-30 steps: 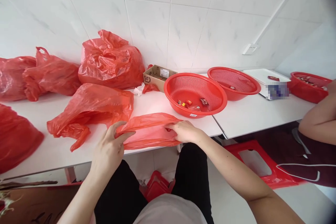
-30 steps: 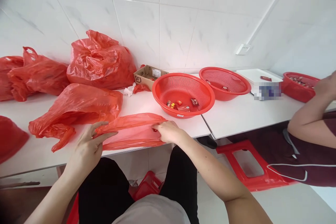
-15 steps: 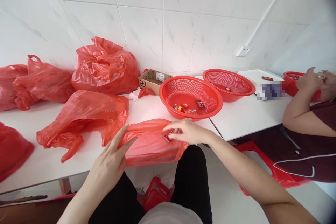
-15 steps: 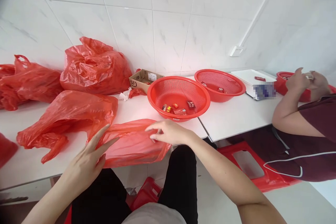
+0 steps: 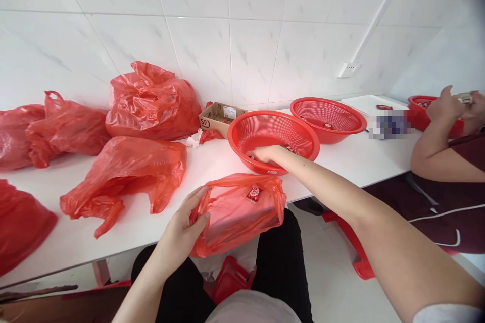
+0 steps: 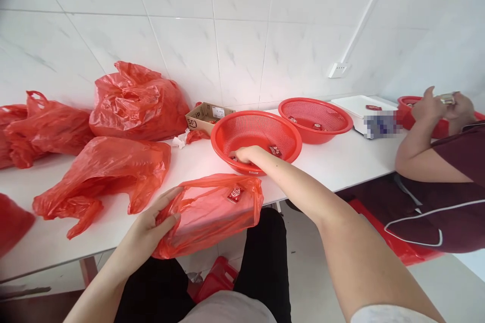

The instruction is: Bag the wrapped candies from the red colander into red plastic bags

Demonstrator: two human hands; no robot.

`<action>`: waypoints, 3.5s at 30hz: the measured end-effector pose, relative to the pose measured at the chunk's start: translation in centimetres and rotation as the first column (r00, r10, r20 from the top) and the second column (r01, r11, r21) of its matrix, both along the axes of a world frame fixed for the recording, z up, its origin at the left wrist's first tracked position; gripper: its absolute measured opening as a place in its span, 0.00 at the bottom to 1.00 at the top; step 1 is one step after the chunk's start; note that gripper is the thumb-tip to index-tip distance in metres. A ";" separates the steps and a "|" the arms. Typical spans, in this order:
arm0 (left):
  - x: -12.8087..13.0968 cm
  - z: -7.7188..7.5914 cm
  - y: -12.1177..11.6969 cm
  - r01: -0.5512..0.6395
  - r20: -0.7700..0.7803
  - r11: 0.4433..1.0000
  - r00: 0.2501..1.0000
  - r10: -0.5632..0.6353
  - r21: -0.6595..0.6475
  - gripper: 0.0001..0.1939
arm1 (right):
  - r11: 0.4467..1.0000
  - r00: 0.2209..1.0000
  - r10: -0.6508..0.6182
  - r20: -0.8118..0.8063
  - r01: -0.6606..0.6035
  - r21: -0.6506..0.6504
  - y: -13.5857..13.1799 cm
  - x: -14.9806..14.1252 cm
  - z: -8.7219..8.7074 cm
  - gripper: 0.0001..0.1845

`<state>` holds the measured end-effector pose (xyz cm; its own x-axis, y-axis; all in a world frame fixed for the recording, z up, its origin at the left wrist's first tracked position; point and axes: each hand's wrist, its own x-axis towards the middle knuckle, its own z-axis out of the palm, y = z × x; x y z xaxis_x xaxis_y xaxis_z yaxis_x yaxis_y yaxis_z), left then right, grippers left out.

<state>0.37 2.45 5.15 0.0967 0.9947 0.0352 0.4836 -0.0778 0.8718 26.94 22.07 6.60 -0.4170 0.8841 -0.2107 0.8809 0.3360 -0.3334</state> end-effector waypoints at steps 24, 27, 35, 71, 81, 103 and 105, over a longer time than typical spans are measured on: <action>-0.4 -0.4 -0.2 -0.097 0.677 0.897 0.624 0.392 -0.430 0.45 | 0.987 0.987 0.107 -0.118 -0.119 -0.104 -11.0 -6.5 -3.3 0.41; -1.1 -1.0 -0.4 -0.138 0.658 0.900 0.638 0.400 -0.414 0.45 | 0.971 0.969 0.191 -0.158 -0.210 -0.114 -11.0 -5.3 -1.5 0.42; -1.0 -1.6 -1.8 -0.326 0.295 0.942 0.895 0.335 -0.082 0.32 | 1.000 0.957 0.016 -0.290 -0.011 0.019 -3.6 -0.3 4.9 0.24; -0.8 -4.4 -6.1 -0.335 0.116 0.939 0.938 0.326 0.072 0.30 | 0.999 0.992 0.017 0.125 -0.011 -0.047 -1.7 3.2 2.0 0.20; -0.2 -4.4 -5.8 -0.349 0.151 0.935 0.930 0.336 0.069 0.32 | 0.986 0.933 -0.040 0.356 0.095 -0.140 0.6 5.5 -1.8 0.18; -0.8 -5.3 -6.2 -0.323 0.154 0.943 0.939 0.309 0.076 0.33 | 0.969 0.979 -0.187 -0.078 0.171 -0.178 1.5 5.9 -0.1 0.09; -0.8 -5.2 -6.2 -0.323 0.152 0.943 0.939 0.309 0.077 0.33 | 0.970 0.939 -0.213 -0.271 0.171 -0.171 0.8 5.7 0.8 0.11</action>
<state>-0.43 -3.75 -0.08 -0.2351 0.9638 0.1262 0.3752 -0.0298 0.9265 32.67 22.89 7.35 -0.3029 0.9229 -0.2377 0.7849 0.1001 -0.6115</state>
